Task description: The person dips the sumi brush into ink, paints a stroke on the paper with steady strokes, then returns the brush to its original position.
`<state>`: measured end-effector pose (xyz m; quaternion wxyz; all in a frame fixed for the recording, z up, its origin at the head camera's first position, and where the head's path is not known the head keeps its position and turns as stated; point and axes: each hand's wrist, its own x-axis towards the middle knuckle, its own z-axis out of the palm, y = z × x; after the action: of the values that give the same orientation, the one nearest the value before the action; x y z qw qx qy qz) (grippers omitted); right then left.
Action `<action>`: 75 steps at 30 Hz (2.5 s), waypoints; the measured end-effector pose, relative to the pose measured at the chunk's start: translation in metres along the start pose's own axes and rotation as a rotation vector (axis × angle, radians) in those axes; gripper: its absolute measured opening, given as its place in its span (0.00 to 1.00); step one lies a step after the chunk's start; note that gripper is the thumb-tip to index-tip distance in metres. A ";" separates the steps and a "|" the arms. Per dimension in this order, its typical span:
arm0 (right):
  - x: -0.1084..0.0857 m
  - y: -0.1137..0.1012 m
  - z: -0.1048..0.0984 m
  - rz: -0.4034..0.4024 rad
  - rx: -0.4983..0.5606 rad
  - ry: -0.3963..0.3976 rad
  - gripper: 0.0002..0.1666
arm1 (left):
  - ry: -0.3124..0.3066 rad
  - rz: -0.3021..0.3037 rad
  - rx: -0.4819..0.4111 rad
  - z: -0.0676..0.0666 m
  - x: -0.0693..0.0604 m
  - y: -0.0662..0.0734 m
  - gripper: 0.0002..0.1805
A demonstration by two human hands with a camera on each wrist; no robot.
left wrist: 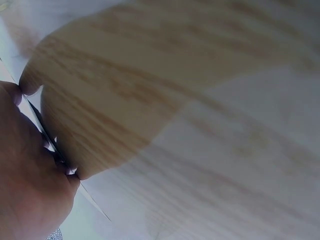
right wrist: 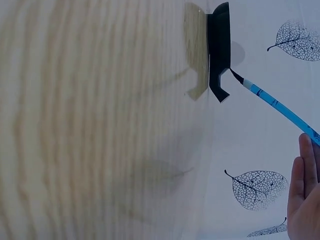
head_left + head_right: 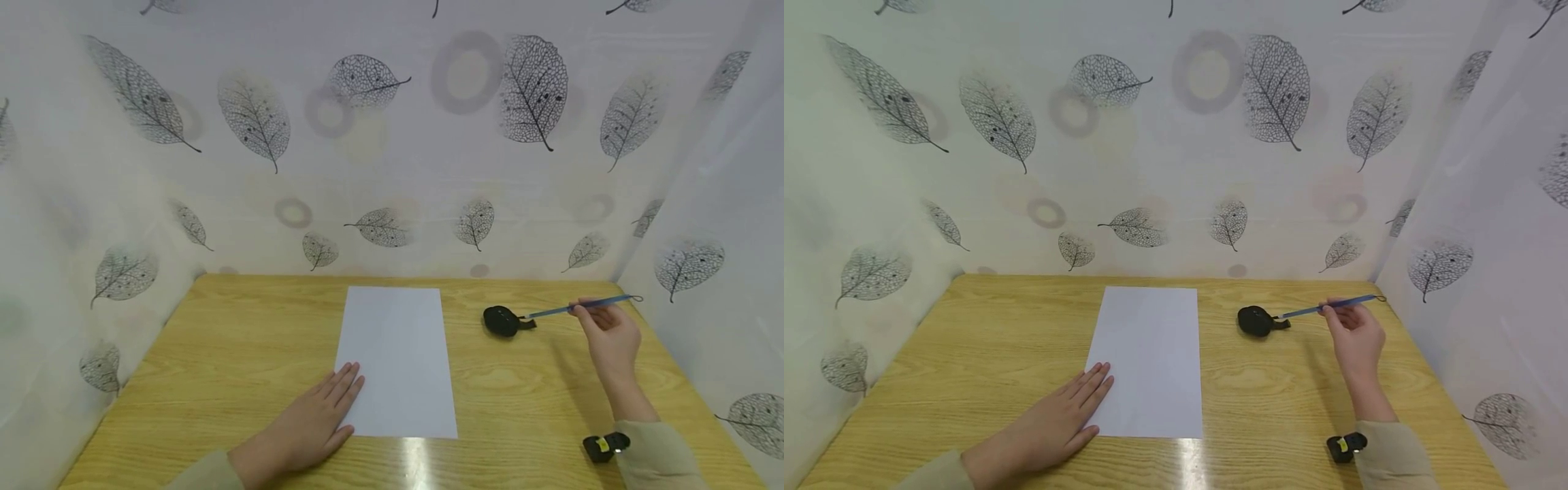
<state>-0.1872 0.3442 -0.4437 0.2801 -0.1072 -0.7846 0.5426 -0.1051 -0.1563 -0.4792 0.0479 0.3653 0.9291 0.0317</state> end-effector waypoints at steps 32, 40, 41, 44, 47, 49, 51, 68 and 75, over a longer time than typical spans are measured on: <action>0.002 0.004 0.003 0.016 0.071 0.021 0.06 | 0.004 -0.003 -0.002 0.001 0.000 0.000 0.38; 0.003 0.004 -0.002 0.011 0.064 0.046 0.07 | 0.009 -0.009 0.002 0.000 0.000 0.001 0.38; 0.003 0.003 -0.003 0.017 0.076 0.048 0.07 | 0.010 -0.009 0.002 0.000 0.000 0.001 0.38; 0.002 0.000 -0.005 0.039 0.130 0.051 0.08 | 0.014 -0.010 0.003 0.001 0.000 0.000 0.38; 0.001 -0.002 -0.006 0.060 0.180 0.053 0.08 | 0.019 -0.008 0.008 0.002 0.000 0.000 0.38; 0.001 -0.003 -0.007 0.069 0.205 0.055 0.09 | 0.022 -0.006 0.011 0.001 0.000 0.000 0.38; 0.001 -0.003 -0.007 0.067 0.213 0.059 0.09 | 0.023 -0.006 0.014 0.001 0.000 0.000 0.38; -0.005 -0.022 0.003 0.025 0.327 0.067 0.06 | 0.008 -0.002 0.016 0.000 0.000 0.000 0.38; -0.006 -0.032 0.011 -0.004 0.374 0.059 0.05 | 0.002 -0.006 0.014 0.001 0.001 -0.001 0.38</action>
<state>-0.1838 0.3201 -0.4191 0.3193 -0.0676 -0.6616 0.6750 -0.1059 -0.1565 -0.4803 0.0443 0.3628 0.9305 0.0255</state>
